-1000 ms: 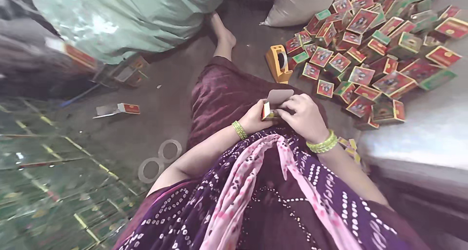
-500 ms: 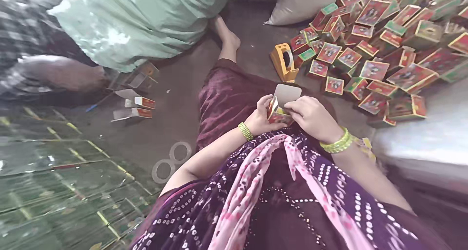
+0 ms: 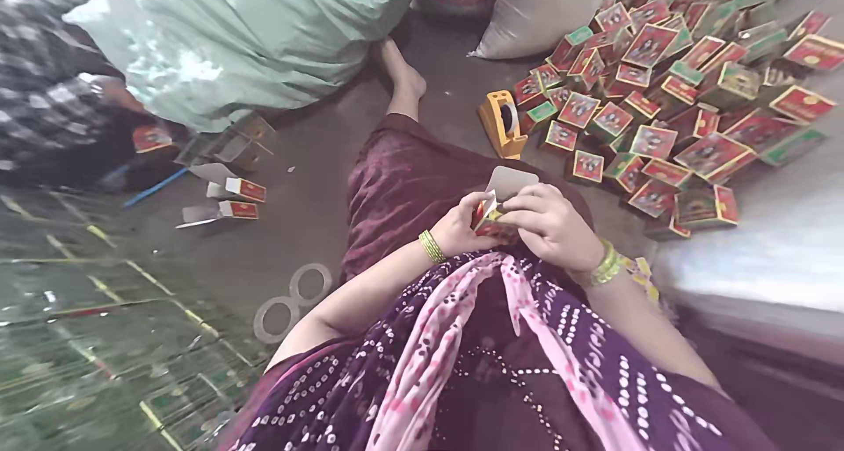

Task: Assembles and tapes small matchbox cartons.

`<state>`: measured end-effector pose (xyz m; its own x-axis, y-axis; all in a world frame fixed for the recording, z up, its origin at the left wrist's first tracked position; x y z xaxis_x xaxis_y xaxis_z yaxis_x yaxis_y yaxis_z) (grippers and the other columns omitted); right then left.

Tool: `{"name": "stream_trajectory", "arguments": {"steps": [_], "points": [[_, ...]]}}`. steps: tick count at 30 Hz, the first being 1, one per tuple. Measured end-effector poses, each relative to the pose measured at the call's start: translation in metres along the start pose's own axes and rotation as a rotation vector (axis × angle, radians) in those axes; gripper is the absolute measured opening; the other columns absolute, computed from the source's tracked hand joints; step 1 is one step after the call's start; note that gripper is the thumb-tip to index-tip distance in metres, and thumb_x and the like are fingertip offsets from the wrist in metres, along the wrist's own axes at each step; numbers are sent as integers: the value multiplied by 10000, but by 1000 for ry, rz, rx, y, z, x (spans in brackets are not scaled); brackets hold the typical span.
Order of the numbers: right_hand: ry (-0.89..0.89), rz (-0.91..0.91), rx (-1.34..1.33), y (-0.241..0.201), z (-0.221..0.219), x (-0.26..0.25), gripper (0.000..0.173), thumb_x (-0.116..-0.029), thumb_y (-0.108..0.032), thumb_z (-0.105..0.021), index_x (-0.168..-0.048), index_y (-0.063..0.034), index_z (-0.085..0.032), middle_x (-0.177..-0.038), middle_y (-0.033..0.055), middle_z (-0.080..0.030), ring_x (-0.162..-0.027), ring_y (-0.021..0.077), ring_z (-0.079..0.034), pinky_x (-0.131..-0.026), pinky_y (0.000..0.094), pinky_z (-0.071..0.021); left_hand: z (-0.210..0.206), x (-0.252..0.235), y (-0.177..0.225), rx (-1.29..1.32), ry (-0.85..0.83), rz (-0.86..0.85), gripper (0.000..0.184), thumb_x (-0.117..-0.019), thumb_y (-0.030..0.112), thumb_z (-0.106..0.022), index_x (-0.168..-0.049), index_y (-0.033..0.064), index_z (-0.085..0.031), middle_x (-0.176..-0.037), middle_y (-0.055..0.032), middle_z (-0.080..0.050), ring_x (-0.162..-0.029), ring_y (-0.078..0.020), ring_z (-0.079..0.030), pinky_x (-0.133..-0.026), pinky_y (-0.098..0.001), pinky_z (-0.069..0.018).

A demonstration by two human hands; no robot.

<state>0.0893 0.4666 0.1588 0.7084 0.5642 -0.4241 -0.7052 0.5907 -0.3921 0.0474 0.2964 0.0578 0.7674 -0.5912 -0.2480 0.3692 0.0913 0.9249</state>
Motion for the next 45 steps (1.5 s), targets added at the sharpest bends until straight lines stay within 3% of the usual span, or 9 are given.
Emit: {"name": "stream_trajectory", "arguments": {"steps": [11,13,16,18,22,27,34,39,45], "points": [[52,-119,-182,12,-4,14,245,-985,-190,-592,-1109,-166,-803,-1198,-35,-750,-1208,177,-608,-1042,466,-426,0,0,1,45,54,-276,530,-800,246,-881,-1204,3,-639,-1207,-205,-643,-1066,-208,-673,-916,-376,-590],[265,-243,-370,17,0,21,161,-961,-187,-667,-1026,-107,-791,-1226,50,-731,-1259,244,-591,-1078,464,-465,1,-1,3,122,84,-246,557,-788,211,-892,-1223,7,-611,-1209,-181,-630,-1085,-207,-666,-935,-393,-593],[472,-650,-786,34,-8,31,244,-1042,-212,-512,-1252,-131,-606,-1330,1,-633,-1185,121,-605,-957,313,-526,5,0,3,198,149,-263,555,-762,165,-905,-1207,22,-606,-1198,-149,-635,-1083,-200,-663,-933,-409,-596],[464,-835,-1077,36,-27,31,267,-1025,-181,-557,-1289,-149,-530,-1141,-12,-662,-968,94,-658,-821,296,-575,4,0,4,197,116,-280,555,-757,167,-907,-1202,32,-603,-1187,-133,-641,-1077,-186,-664,-934,-399,-595],[191,-932,-1430,21,-54,19,379,-911,-113,-703,-1257,-1,-595,-1086,157,-728,-995,226,-714,-910,407,-597,-4,1,3,195,0,-324,565,-764,197,-911,-1208,16,-612,-1179,-160,-649,-1076,-199,-668,-937,-391,-593],[293,-840,-1031,26,-41,18,452,-864,-17,-785,-1271,-6,-591,-1089,97,-742,-976,188,-736,-888,371,-631,-3,0,0,229,4,-250,576,-769,172,-894,-1214,-31,-589,-1158,-150,-664,-1056,-182,-677,-927,-382,-596],[246,-358,-584,16,-21,15,156,-926,-176,-761,-850,-40,-774,-1040,95,-759,-1075,200,-713,-925,359,-608,-3,-1,-8,351,43,-100,992,-704,144,-917,-1441,10,-268,-1135,-125,-696,-1031,-192,-711,-937,-421,-600],[70,-280,-252,5,-18,6,223,-980,-211,-704,-1136,-69,-779,-1151,60,-752,-1090,126,-702,-965,311,-582,-1,0,-6,343,35,-29,914,-692,128,-919,-1403,-15,-363,-1141,-127,-690,-1015,-171,-710,-918,-390,-608],[80,-291,-370,14,-5,3,150,-957,-127,-722,-1061,-40,-788,-1023,39,-767,-974,91,-722,-897,287,-611,-4,1,-5,392,17,-62,965,-690,122,-927,-1435,-9,-329,-1149,-136,-697,-1032,-205,-717,-927,-430,-612]]}}
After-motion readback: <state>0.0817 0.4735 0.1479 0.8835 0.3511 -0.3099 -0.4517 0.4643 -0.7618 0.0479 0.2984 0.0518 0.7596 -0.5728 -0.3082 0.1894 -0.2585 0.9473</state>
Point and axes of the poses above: each hand's wrist, its own x-axis away from the middle knuckle, its own z-axis out of the back of the hand, y = z × x, the point moved 4 cm from there along -x, towards the middle knuckle
